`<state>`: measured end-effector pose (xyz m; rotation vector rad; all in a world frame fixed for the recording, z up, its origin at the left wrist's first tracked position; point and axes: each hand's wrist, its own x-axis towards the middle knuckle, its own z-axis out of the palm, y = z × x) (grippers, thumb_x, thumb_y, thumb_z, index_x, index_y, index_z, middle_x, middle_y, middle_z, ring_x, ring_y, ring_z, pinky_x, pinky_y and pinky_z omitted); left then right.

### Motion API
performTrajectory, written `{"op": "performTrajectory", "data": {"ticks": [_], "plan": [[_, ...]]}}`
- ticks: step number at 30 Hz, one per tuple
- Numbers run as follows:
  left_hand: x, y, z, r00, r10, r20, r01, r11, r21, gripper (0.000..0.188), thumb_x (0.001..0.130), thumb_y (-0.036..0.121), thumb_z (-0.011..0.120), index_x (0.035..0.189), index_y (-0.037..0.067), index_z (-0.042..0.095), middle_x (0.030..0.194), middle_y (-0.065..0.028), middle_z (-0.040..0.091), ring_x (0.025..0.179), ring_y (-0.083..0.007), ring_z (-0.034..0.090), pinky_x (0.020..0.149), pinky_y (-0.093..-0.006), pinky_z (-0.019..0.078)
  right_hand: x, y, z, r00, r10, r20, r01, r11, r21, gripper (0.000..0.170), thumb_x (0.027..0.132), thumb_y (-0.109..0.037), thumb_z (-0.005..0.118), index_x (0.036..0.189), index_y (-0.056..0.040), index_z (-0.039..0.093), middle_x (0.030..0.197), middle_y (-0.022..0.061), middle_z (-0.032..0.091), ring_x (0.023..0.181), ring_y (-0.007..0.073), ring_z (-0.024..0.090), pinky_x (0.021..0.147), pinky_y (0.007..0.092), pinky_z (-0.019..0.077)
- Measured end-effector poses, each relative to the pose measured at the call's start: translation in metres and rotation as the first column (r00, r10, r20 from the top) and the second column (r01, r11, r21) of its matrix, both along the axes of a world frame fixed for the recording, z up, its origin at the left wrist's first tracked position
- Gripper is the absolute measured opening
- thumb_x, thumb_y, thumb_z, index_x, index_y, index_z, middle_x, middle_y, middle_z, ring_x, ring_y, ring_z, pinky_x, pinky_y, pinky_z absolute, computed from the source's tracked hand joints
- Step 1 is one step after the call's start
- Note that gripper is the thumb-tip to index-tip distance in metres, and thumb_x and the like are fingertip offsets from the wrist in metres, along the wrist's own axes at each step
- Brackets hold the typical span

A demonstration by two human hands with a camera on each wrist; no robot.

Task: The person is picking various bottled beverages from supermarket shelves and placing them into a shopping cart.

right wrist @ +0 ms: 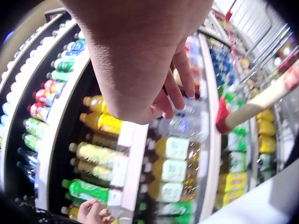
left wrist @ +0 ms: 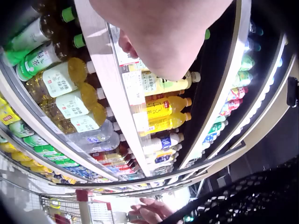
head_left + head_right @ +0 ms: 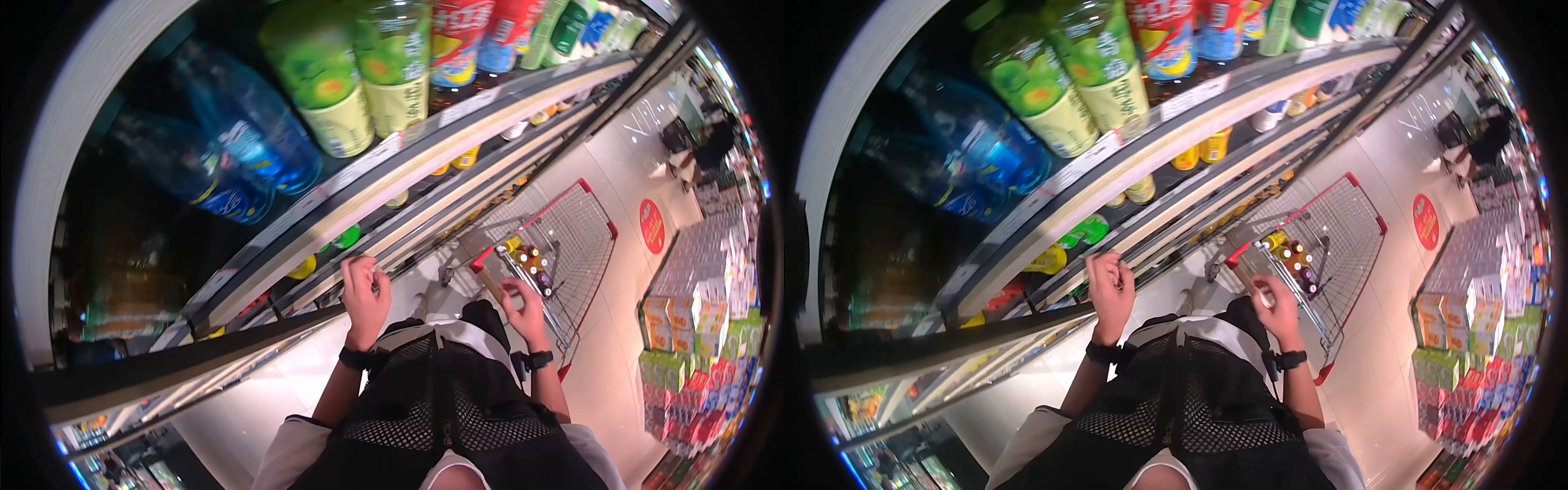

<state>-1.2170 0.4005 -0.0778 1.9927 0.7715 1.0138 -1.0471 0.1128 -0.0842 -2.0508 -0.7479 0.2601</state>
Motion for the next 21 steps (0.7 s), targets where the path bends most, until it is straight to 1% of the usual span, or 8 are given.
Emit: {"op": "performTrajectory", "data": {"ticks": [3, 5, 6, 9, 14, 16, 19, 21], "plan": [[0.010, -0.006, -0.012, 0.970, -0.197, -0.143, 0.198, 0.980, -0.005, 0.019, 0.095, 0.001, 0.069, 0.113, 0.005, 0.065, 0.104, -0.0112, 0.062, 0.075, -0.0262, 0.067, 0.068, -0.0346, 0.0560, -0.011, -0.073, -0.024, 0.987, -0.154, -0.034, 0.150, 0.983, -0.109, 0.027, 0.093, -0.010, 0.074, 0.119, -0.0041, 0.073, 0.107, 0.0132, 0.076, 0.096, 0.0267, 0.075, 0.085, 0.0389, 0.0583], [0.022, -0.007, -0.027, 0.828, -0.476, -0.297, 0.513, 0.857, 0.056, 0.017, 0.096, 0.009, 0.070, 0.112, 0.007, 0.066, 0.108, -0.0114, 0.066, 0.084, -0.0336, 0.071, 0.072, -0.0416, 0.0579, -0.031, -0.110, -0.039, 0.961, -0.266, -0.075, 0.252, 0.955, -0.155, 0.029, 0.091, -0.010, 0.075, 0.119, -0.0046, 0.073, 0.108, 0.0131, 0.075, 0.098, 0.0275, 0.074, 0.086, 0.0395, 0.0578], [0.030, -0.010, -0.031, 0.729, -0.562, -0.390, 0.614, 0.789, 0.010, 0.023, 0.096, 0.016, 0.071, 0.116, 0.008, 0.065, 0.119, -0.0094, 0.066, 0.101, -0.0371, 0.071, 0.083, -0.0480, 0.0585, -0.042, -0.126, -0.045, 0.942, -0.335, -0.011, 0.328, 0.929, -0.168, 0.031, 0.089, -0.010, 0.076, 0.119, -0.0047, 0.072, 0.110, 0.0139, 0.074, 0.103, 0.0294, 0.073, 0.089, 0.0405, 0.0568], [0.062, -0.026, -0.046, 0.526, -0.678, -0.513, 0.792, 0.611, 0.004, 0.033, 0.094, 0.017, 0.073, 0.124, 0.008, 0.064, 0.129, -0.0100, 0.063, 0.116, -0.0359, 0.067, 0.094, -0.0492, 0.0572, -0.070, -0.166, -0.063, 0.896, -0.438, 0.077, 0.444, 0.869, -0.220, 0.042, 0.083, -0.010, 0.079, 0.123, -0.0053, 0.068, 0.116, 0.0158, 0.068, 0.114, 0.0357, 0.066, 0.099, 0.0448, 0.0532], [0.114, -0.081, -0.073, 0.300, -0.794, -0.528, 0.919, 0.389, -0.062, 0.070, 0.088, 0.023, 0.079, 0.151, 0.007, 0.052, 0.156, -0.0100, 0.051, 0.141, -0.0366, 0.051, 0.112, -0.0459, 0.0504, -0.124, -0.210, -0.098, 0.835, -0.530, 0.146, 0.536, 0.727, -0.429, 0.067, 0.073, -0.015, 0.086, 0.136, -0.0116, 0.064, 0.132, 0.0145, 0.063, 0.126, 0.0380, 0.059, 0.109, 0.0500, 0.0469], [0.125, -0.101, -0.097, 0.228, -0.827, -0.515, 0.961, 0.276, -0.017, 0.082, 0.085, 0.023, 0.082, 0.158, 0.009, 0.048, 0.169, -0.0100, 0.040, 0.157, -0.0338, 0.036, 0.122, -0.0516, 0.0415, -0.136, -0.219, -0.104, 0.832, -0.507, 0.226, 0.543, 0.661, -0.517, 0.076, 0.072, -0.016, 0.087, 0.144, -0.0176, 0.061, 0.140, 0.0128, 0.060, 0.135, 0.0376, 0.053, 0.118, 0.0527, 0.0386], [0.129, -0.104, -0.109, 0.104, -0.778, -0.619, 0.943, 0.274, -0.186, 0.091, 0.083, 0.023, 0.084, 0.164, 0.013, 0.042, 0.176, -0.0069, 0.028, 0.165, -0.0301, 0.021, 0.125, -0.0630, 0.0338, -0.145, -0.259, -0.147, 0.742, -0.622, 0.250, 0.651, 0.580, -0.490, 0.078, 0.073, -0.015, 0.086, 0.146, -0.0192, 0.059, 0.139, 0.0125, 0.060, 0.136, 0.0368, 0.053, 0.120, 0.0516, 0.0364], [0.129, -0.100, -0.119, 0.093, -0.771, -0.630, 0.959, 0.239, -0.151, 0.095, 0.082, 0.021, 0.085, 0.165, 0.016, 0.039, 0.178, -0.0037, 0.023, 0.167, -0.0281, 0.015, 0.121, -0.0703, 0.0339, -0.149, -0.268, -0.140, 0.755, -0.623, 0.207, 0.627, 0.592, -0.505, 0.078, 0.075, -0.014, 0.085, 0.147, -0.0211, 0.057, 0.141, 0.0132, 0.058, 0.140, 0.0362, 0.050, 0.122, 0.0523, 0.0334]]}}
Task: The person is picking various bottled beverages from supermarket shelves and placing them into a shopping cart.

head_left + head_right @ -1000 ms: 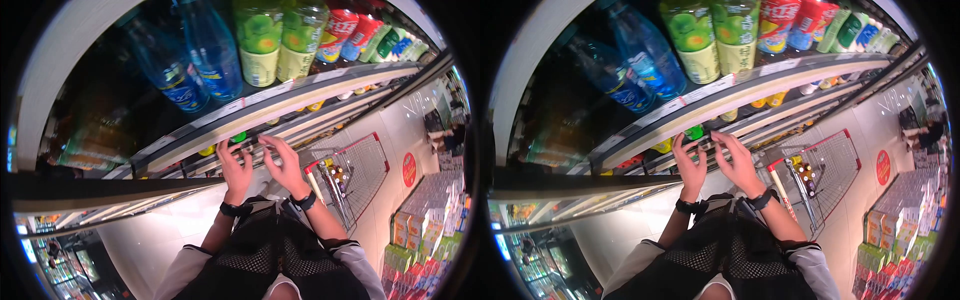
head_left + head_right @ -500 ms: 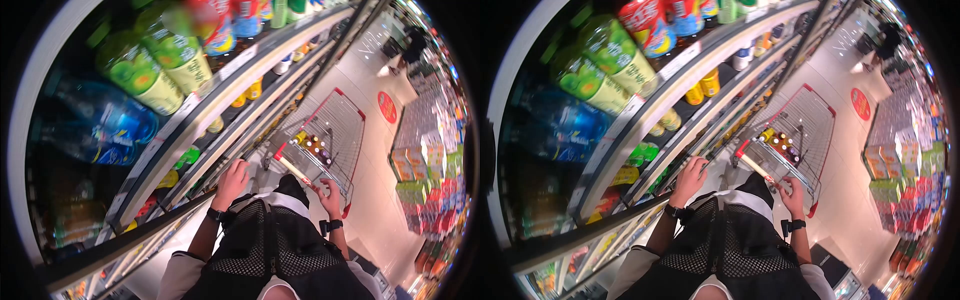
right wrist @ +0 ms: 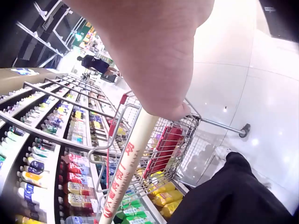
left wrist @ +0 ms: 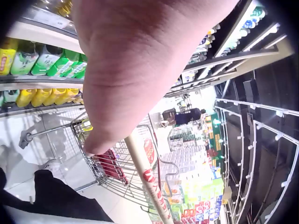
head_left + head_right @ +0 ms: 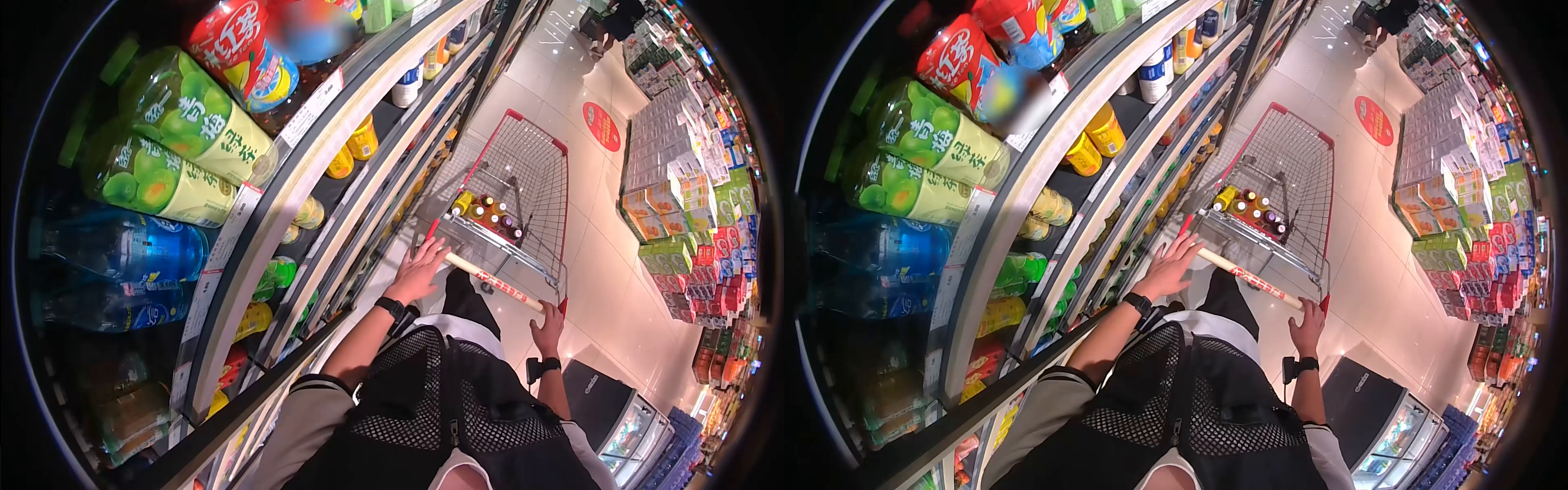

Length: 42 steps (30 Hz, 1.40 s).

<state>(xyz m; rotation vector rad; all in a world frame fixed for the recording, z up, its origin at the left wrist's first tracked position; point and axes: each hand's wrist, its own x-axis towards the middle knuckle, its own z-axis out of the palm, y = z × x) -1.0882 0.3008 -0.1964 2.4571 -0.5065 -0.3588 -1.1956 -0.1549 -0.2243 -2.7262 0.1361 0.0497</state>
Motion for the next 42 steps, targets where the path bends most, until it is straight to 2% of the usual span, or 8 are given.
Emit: {"op": "performTrajectory", "data": {"ticks": [4, 6, 7, 11, 24, 32, 36, 42], "plan": [[-0.006, -0.005, -0.005, 0.996, 0.039, -0.084, -0.042, 0.999, -0.027, 0.098, 0.083, 0.019, 0.086, 0.166, 0.017, 0.036, 0.177, -0.0030, 0.023, 0.167, -0.0275, 0.014, 0.119, -0.0710, 0.0386, 0.002, 0.005, 0.007, 0.992, 0.017, -0.121, -0.030, 0.994, -0.107, 0.075, 0.078, -0.018, 0.086, 0.146, -0.0224, 0.057, 0.141, 0.0131, 0.056, 0.142, 0.0355, 0.047, 0.125, 0.0539, 0.0284], [-0.009, -0.009, -0.007, 0.998, 0.062, -0.030, -0.063, 0.998, -0.021, 0.094, 0.080, 0.018, 0.084, 0.163, 0.015, 0.040, 0.172, -0.0076, 0.030, 0.166, -0.0285, 0.019, 0.114, -0.0596, 0.0452, 0.009, 0.003, -0.006, 0.989, -0.036, -0.142, -0.003, 0.965, -0.263, 0.071, 0.081, -0.027, 0.087, 0.146, -0.0211, 0.058, 0.134, 0.0119, 0.059, 0.138, 0.0345, 0.050, 0.122, 0.0534, 0.0306], [-0.012, -0.012, -0.010, 0.996, 0.088, 0.014, -0.087, 0.996, -0.007, 0.092, 0.079, 0.017, 0.083, 0.161, 0.015, 0.042, 0.169, -0.0082, 0.034, 0.165, -0.0285, 0.021, 0.111, -0.0562, 0.0480, 0.013, 0.001, -0.014, 0.982, -0.081, -0.171, 0.032, 0.961, -0.273, 0.061, 0.085, -0.039, 0.084, 0.138, -0.0220, 0.060, 0.133, 0.0127, 0.058, 0.137, 0.0365, 0.049, 0.124, 0.0587, 0.0240], [-0.019, -0.025, -0.021, 0.984, 0.169, 0.048, -0.170, 0.985, 0.010, 0.089, 0.079, 0.016, 0.081, 0.160, 0.014, 0.045, 0.169, -0.0099, 0.035, 0.164, -0.0288, 0.022, 0.109, -0.0579, 0.0496, 0.024, -0.007, -0.036, 0.955, -0.175, -0.241, 0.080, 0.930, -0.359, 0.054, 0.093, -0.056, 0.073, 0.132, -0.0203, 0.062, 0.126, 0.0148, 0.059, 0.126, 0.0395, 0.051, 0.118, 0.0580, 0.0274], [-0.047, -0.061, -0.008, 0.959, 0.269, 0.090, -0.277, 0.956, 0.098, 0.086, 0.079, 0.014, 0.083, 0.157, 0.011, 0.047, 0.168, -0.0124, 0.037, 0.164, -0.0304, 0.022, 0.106, -0.0609, 0.0506, 0.028, -0.024, -0.030, 0.958, -0.109, -0.265, 0.021, 0.948, -0.318, 0.058, 0.094, -0.063, 0.072, 0.131, -0.0205, 0.062, 0.129, 0.0136, 0.056, 0.129, 0.0400, 0.048, 0.118, 0.0580, 0.0254], [-0.064, -0.076, -0.001, 0.960, 0.280, 0.030, -0.280, 0.938, 0.205, 0.077, 0.083, 0.010, 0.074, 0.155, 0.011, 0.047, 0.168, -0.0138, 0.036, 0.165, -0.0330, 0.021, 0.104, -0.0582, 0.0538, 0.007, -0.050, -0.023, 0.985, 0.091, -0.148, -0.111, 0.985, -0.134, 0.057, 0.098, -0.065, 0.067, 0.132, -0.0192, 0.065, 0.122, 0.0084, 0.060, 0.125, 0.0350, 0.052, 0.118, 0.0579, 0.0259], [-0.084, -0.091, -0.015, 0.951, 0.294, 0.096, -0.309, 0.919, 0.245, 0.095, 0.075, 0.014, 0.079, 0.161, 0.012, 0.041, 0.169, -0.0143, 0.034, 0.162, -0.0330, 0.026, 0.098, -0.0531, 0.0580, 0.002, -0.065, -0.022, 0.979, 0.108, -0.170, -0.122, 0.990, -0.073, 0.054, 0.100, -0.063, 0.066, 0.130, -0.0181, 0.067, 0.118, 0.0076, 0.062, 0.122, 0.0324, 0.053, 0.118, 0.0571, 0.0262], [-0.132, -0.108, -0.007, 0.968, 0.248, 0.045, -0.251, 0.924, 0.289, 0.104, 0.075, 0.013, 0.077, 0.169, 0.020, 0.032, 0.172, -0.0135, 0.033, 0.164, -0.0356, 0.024, 0.100, -0.0512, 0.0597, -0.024, -0.087, -0.016, 0.987, 0.153, -0.049, -0.157, 0.981, -0.113, 0.053, 0.102, -0.060, 0.065, 0.126, -0.0133, 0.068, 0.111, 0.0067, 0.063, 0.117, 0.0306, 0.056, 0.118, 0.0546, 0.0290]]}}
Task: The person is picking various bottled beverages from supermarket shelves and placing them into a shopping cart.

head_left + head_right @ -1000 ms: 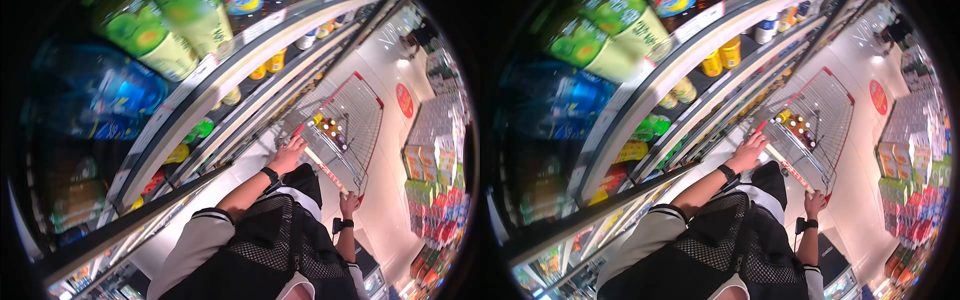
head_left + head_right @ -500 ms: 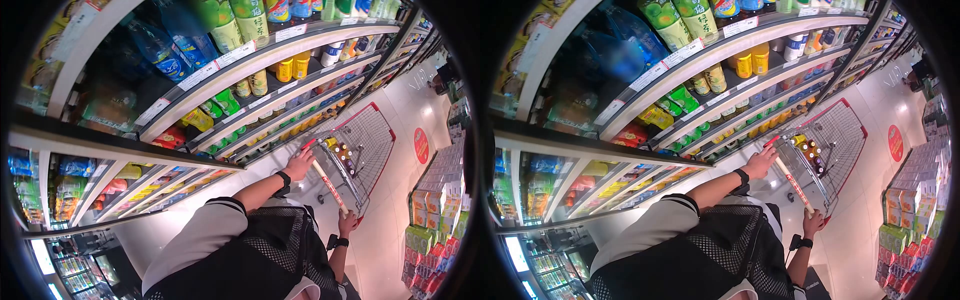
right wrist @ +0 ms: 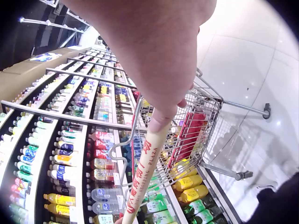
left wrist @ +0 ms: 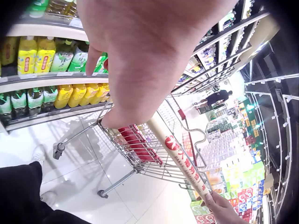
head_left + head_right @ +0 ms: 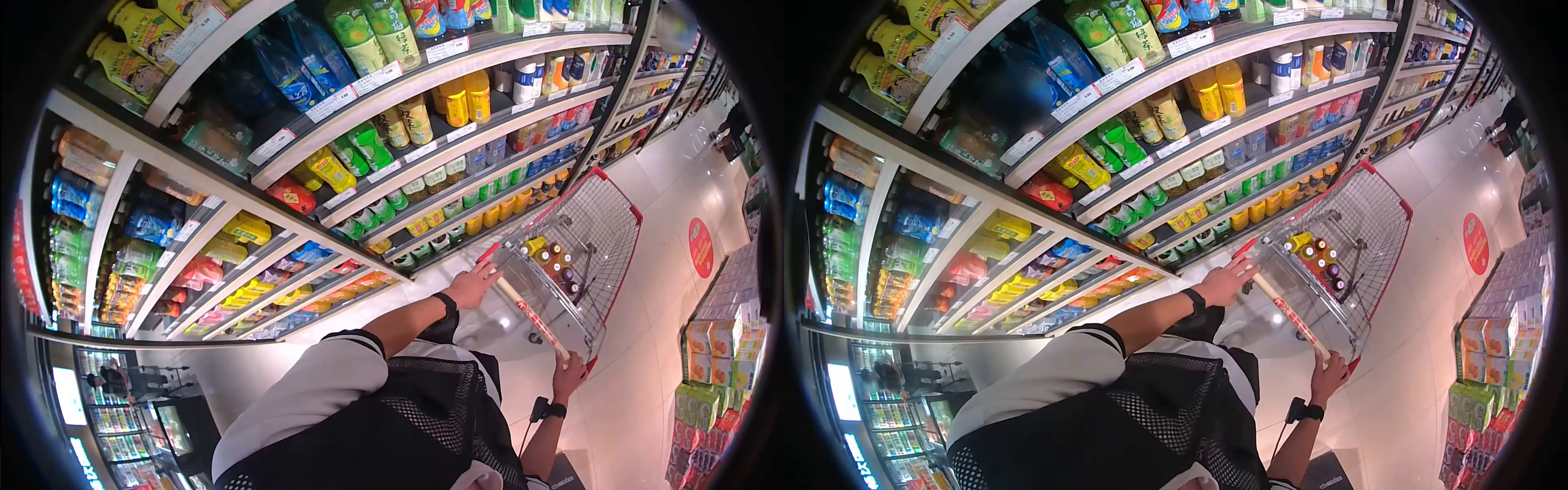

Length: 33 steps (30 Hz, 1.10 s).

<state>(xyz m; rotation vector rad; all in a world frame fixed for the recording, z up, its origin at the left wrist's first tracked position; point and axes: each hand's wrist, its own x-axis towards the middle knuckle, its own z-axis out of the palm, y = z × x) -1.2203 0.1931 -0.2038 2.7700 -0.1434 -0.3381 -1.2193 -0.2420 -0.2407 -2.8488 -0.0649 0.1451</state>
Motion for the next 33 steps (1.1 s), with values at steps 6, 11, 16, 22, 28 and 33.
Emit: {"op": "performTrajectory", "data": {"ticks": [6, 11, 16, 22, 28, 33], "plan": [[-0.038, -0.010, 0.010, 0.997, -0.038, -0.061, 0.036, 0.999, -0.034, 0.108, 0.074, 0.010, 0.077, 0.170, 0.022, 0.029, 0.172, -0.0123, 0.033, 0.164, -0.0354, 0.023, 0.103, -0.0489, 0.0603, -0.023, -0.016, 0.003, 0.992, 0.042, 0.115, -0.047, 0.998, 0.038, 0.046, 0.100, -0.055, 0.069, 0.118, -0.0129, 0.069, 0.107, 0.0070, 0.063, 0.112, 0.0308, 0.057, 0.117, 0.0512, 0.0327], [-0.059, 0.000, 0.020, 0.991, -0.062, -0.115, 0.055, 0.996, -0.065, 0.106, 0.075, 0.009, 0.075, 0.169, 0.024, 0.030, 0.173, -0.0128, 0.032, 0.165, -0.0335, 0.023, 0.106, -0.0482, 0.0591, -0.045, -0.009, 0.006, 0.991, 0.038, 0.127, -0.046, 0.997, 0.060, 0.043, 0.099, -0.053, 0.072, 0.115, -0.0136, 0.070, 0.107, 0.0067, 0.062, 0.112, 0.0305, 0.056, 0.116, 0.0517, 0.0333], [-0.070, 0.025, 0.010, 0.994, -0.069, -0.088, 0.062, 0.995, -0.078, 0.104, 0.075, 0.011, 0.076, 0.168, 0.024, 0.033, 0.173, -0.0130, 0.033, 0.164, -0.0350, 0.025, 0.106, -0.0483, 0.0590, -0.070, 0.013, 0.004, 0.991, 0.041, 0.126, -0.052, 0.995, 0.089, 0.042, 0.098, -0.052, 0.073, 0.115, -0.0140, 0.070, 0.107, 0.0058, 0.062, 0.112, 0.0306, 0.056, 0.116, 0.0512, 0.0337], [-0.089, 0.067, 0.008, 0.993, -0.089, -0.082, 0.076, 0.986, -0.150, 0.103, 0.075, 0.014, 0.079, 0.167, 0.023, 0.036, 0.171, -0.0141, 0.036, 0.162, -0.0376, 0.027, 0.109, -0.0498, 0.0565, -0.095, 0.046, 0.006, 0.997, 0.040, 0.070, -0.045, 0.996, 0.075, 0.041, 0.098, -0.051, 0.073, 0.116, -0.0142, 0.071, 0.109, 0.0055, 0.063, 0.113, 0.0302, 0.057, 0.115, 0.0513, 0.0332], [-0.113, 0.084, 0.000, 0.997, -0.065, 0.038, 0.073, 0.956, -0.286, 0.093, 0.076, 0.016, 0.076, 0.163, 0.020, 0.044, 0.169, -0.0100, 0.040, 0.163, -0.0352, 0.027, 0.119, -0.0528, 0.0459, -0.114, 0.055, 0.019, 0.997, 0.075, 0.010, -0.076, 0.995, 0.069, 0.039, 0.098, -0.046, 0.077, 0.119, -0.0131, 0.073, 0.107, 0.0034, 0.067, 0.108, 0.0260, 0.060, 0.107, 0.0474, 0.0353], [-0.129, 0.103, 0.012, 0.992, -0.121, -0.041, 0.110, 0.971, -0.214, 0.088, 0.084, 0.020, 0.078, 0.165, 0.024, 0.043, 0.168, -0.0078, 0.039, 0.163, -0.0314, 0.028, 0.126, -0.0692, 0.0267, -0.134, 0.070, 0.021, 0.998, 0.053, 0.023, -0.054, 0.995, 0.082, 0.039, 0.097, -0.046, 0.078, 0.117, -0.0134, 0.074, 0.104, 0.0018, 0.066, 0.105, 0.0249, 0.059, 0.106, 0.0444, 0.0360]]}}
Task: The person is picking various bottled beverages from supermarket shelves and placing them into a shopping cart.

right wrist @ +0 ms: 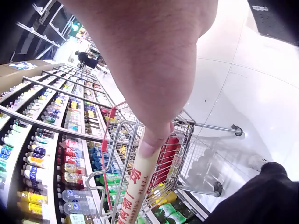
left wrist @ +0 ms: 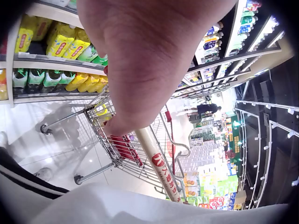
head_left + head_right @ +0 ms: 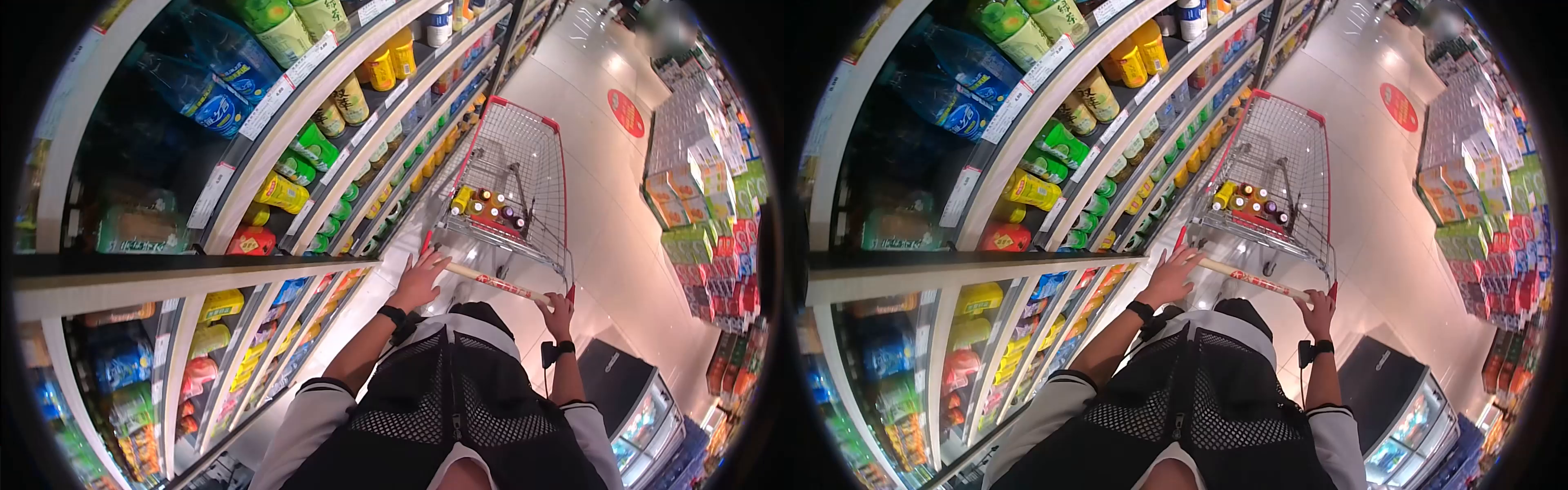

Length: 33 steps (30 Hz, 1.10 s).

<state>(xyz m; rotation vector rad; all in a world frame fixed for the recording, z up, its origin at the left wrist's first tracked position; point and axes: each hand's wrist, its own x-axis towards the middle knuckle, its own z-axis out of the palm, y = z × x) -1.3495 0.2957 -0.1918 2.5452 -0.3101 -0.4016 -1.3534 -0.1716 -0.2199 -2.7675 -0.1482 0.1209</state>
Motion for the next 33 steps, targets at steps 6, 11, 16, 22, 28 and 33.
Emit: {"op": "performTrajectory", "data": {"ticks": [6, 11, 16, 22, 28, 33], "plan": [[-0.009, 0.032, -0.013, 0.996, -0.053, 0.073, 0.065, 0.980, -0.188, 0.078, 0.084, 0.016, 0.079, 0.158, 0.021, 0.054, 0.153, -0.0061, 0.053, 0.154, -0.0317, 0.040, 0.124, -0.0566, 0.0360, -0.024, 0.020, 0.008, 0.997, -0.037, -0.074, 0.037, 0.999, -0.002, 0.040, 0.096, -0.048, 0.077, 0.117, -0.0139, 0.075, 0.106, 0.0017, 0.066, 0.108, 0.0252, 0.059, 0.108, 0.0454, 0.0354], [-0.016, 0.048, -0.024, 0.991, -0.104, 0.082, 0.121, 0.966, -0.228, 0.073, 0.084, 0.017, 0.080, 0.154, 0.019, 0.058, 0.146, -0.0062, 0.059, 0.150, -0.0330, 0.044, 0.121, -0.0523, 0.0394, -0.040, 0.035, 0.015, 0.985, -0.049, -0.168, 0.043, 0.998, -0.038, 0.037, 0.096, -0.048, 0.077, 0.117, -0.0167, 0.076, 0.108, 0.0020, 0.066, 0.113, 0.0252, 0.059, 0.112, 0.0462, 0.0321], [-0.020, 0.048, -0.021, 0.982, -0.187, 0.034, 0.190, 0.962, -0.197, 0.069, 0.085, 0.015, 0.078, 0.151, 0.019, 0.059, 0.144, -0.0074, 0.060, 0.147, -0.0338, 0.047, 0.121, -0.0478, 0.0424, -0.049, 0.040, 0.024, 0.979, -0.049, -0.198, 0.046, 0.999, -0.021, 0.035, 0.094, -0.044, 0.079, 0.117, -0.0179, 0.075, 0.114, 0.0010, 0.068, 0.115, 0.0247, 0.059, 0.112, 0.0470, 0.0317], [-0.016, 0.044, -0.007, 0.984, -0.180, -0.003, 0.176, 0.968, -0.181, 0.069, 0.083, 0.017, 0.077, 0.149, 0.020, 0.060, 0.142, -0.0058, 0.060, 0.144, -0.0310, 0.048, 0.117, -0.0509, 0.0444, -0.019, 0.056, 0.064, 0.959, -0.036, -0.283, 0.070, 0.991, 0.112, 0.037, 0.083, -0.025, 0.090, 0.115, -0.0134, 0.074, 0.112, 0.0033, 0.070, 0.112, 0.0277, 0.065, 0.102, 0.0446, 0.0457], [-0.013, 0.035, -0.011, 0.983, -0.110, -0.150, 0.090, 0.986, -0.137, 0.063, 0.082, 0.023, 0.078, 0.143, 0.024, 0.062, 0.140, -0.0039, 0.059, 0.146, -0.0286, 0.045, 0.115, -0.0559, 0.0420, -0.005, 0.029, 0.023, 0.872, 0.097, -0.480, 0.135, 0.894, 0.427, 0.044, 0.075, -0.003, 0.093, 0.113, -0.0043, 0.072, 0.109, 0.0050, 0.073, 0.104, 0.0231, 0.069, 0.095, 0.0365, 0.0568], [-0.006, 0.033, 0.004, 0.969, -0.091, -0.230, 0.049, 0.982, -0.184, 0.062, 0.083, 0.022, 0.076, 0.143, 0.022, 0.061, 0.140, -0.0039, 0.059, 0.149, -0.0305, 0.042, 0.119, -0.0574, 0.0380, 0.021, 0.022, 0.023, 0.757, 0.224, -0.613, 0.156, 0.850, 0.503, 0.049, 0.075, 0.002, 0.089, 0.120, -0.0054, 0.070, 0.118, 0.0040, 0.071, 0.113, 0.0218, 0.065, 0.101, 0.0363, 0.0538]]}}
